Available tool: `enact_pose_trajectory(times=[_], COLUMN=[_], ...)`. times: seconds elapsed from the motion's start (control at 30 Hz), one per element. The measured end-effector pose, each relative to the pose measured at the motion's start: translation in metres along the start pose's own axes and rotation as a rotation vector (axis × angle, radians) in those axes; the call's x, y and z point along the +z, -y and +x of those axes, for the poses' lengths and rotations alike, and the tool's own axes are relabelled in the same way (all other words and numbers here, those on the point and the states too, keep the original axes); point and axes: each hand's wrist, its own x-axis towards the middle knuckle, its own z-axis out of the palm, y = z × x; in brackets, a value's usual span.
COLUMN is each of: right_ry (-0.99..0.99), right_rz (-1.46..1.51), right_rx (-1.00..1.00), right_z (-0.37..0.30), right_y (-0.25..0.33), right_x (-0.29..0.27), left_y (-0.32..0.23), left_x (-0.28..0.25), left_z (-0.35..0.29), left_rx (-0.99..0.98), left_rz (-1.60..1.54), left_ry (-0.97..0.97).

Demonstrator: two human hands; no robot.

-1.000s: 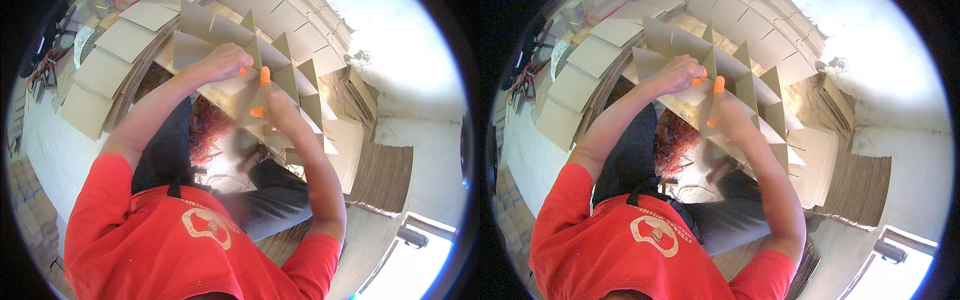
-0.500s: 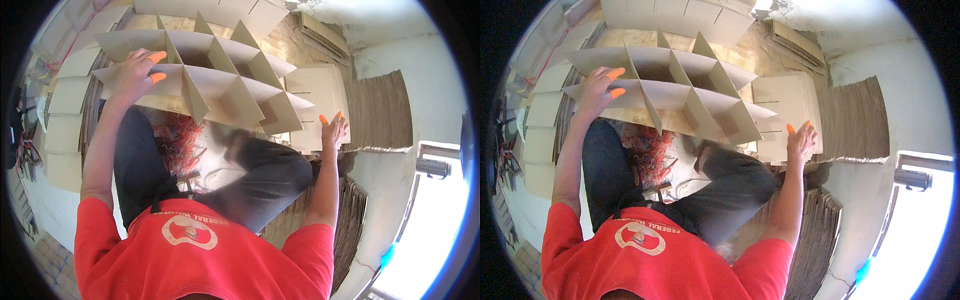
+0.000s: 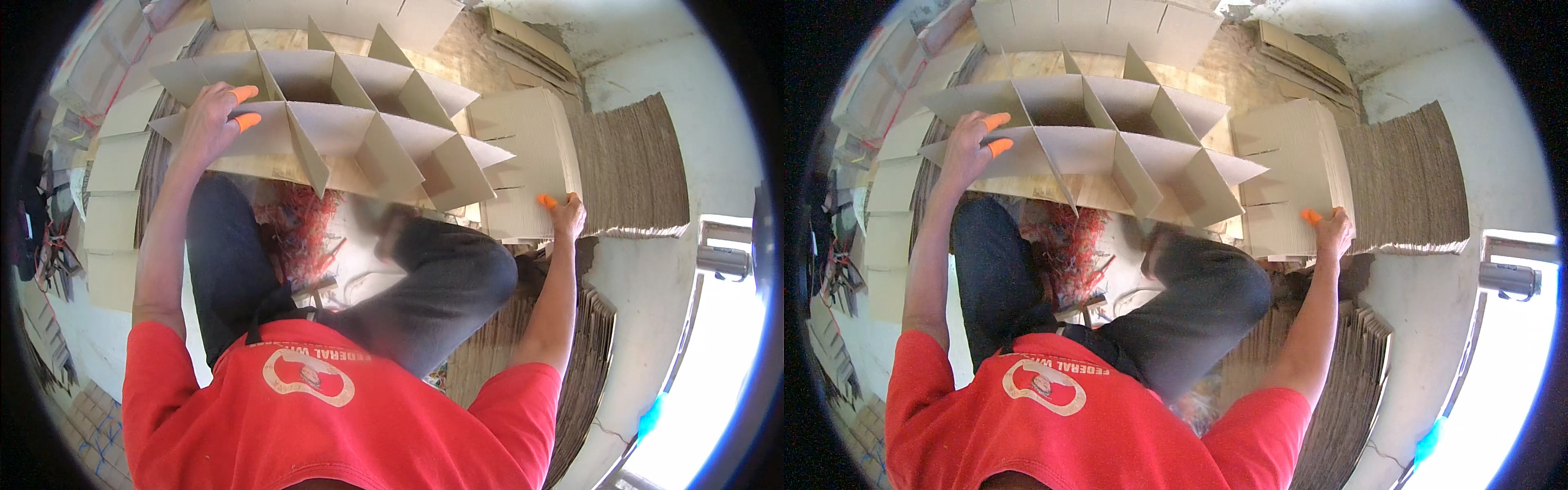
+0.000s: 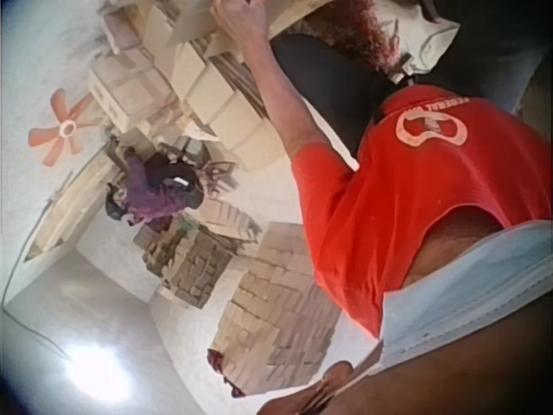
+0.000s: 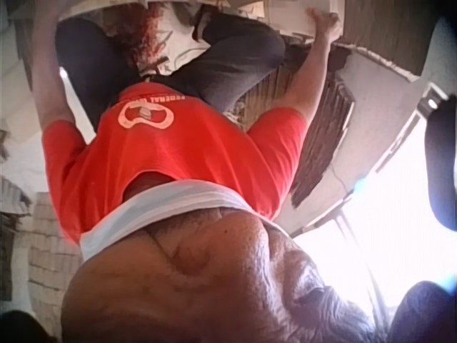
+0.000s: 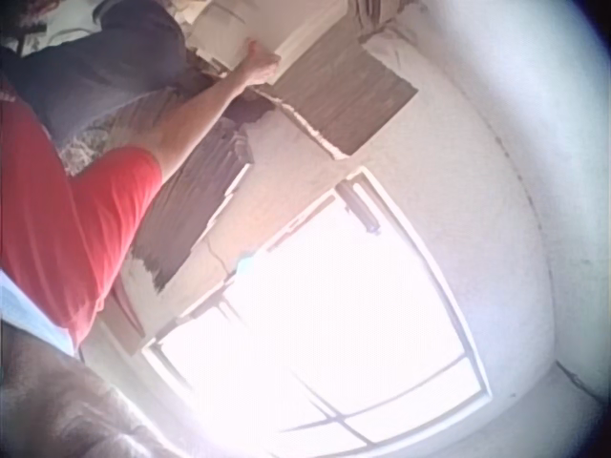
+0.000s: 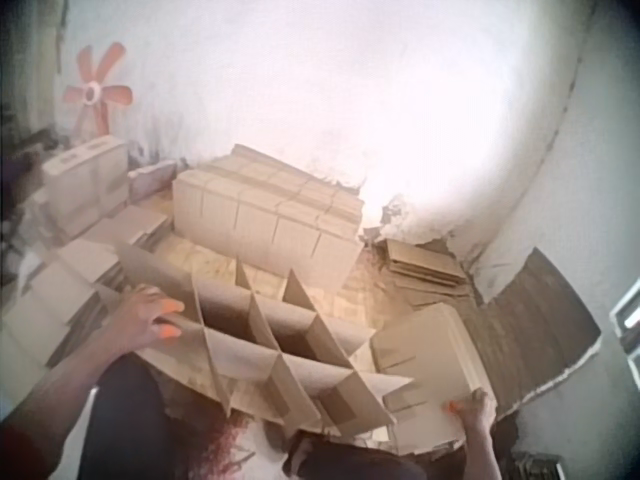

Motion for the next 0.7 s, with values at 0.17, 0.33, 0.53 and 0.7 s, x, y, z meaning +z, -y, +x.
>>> enact_pose_trajectory(times=[0.17, 0.33, 0.53, 0.7], right_ry=[0.037, -0.113, -0.162, -0.489], right_rz=[0.174, 0.514, 0.798, 0.742], right_rx=[0.087, 0.068, 0.056, -0.036], right_z=[0.008, -0.001, 0.013, 0.026], right_y=[-0.007, 0.028, 0.023, 0.056], right_x=[-0.021, -0.052, -0.071, -0.114], left_y=[0.001, 0.011, 0.032, 0.053], left_x=[-0.002, -0.013, -0.027, -0.036], left_z=[-0.001, -0.01, -0.023, -0.033], left_rx=[0.011, -0.032, -0.071, -0.084], left_rz=[0.0, 0.003, 0.011, 0.003], left_ry=[-0.002, -0.054, -0.079, -0.131])
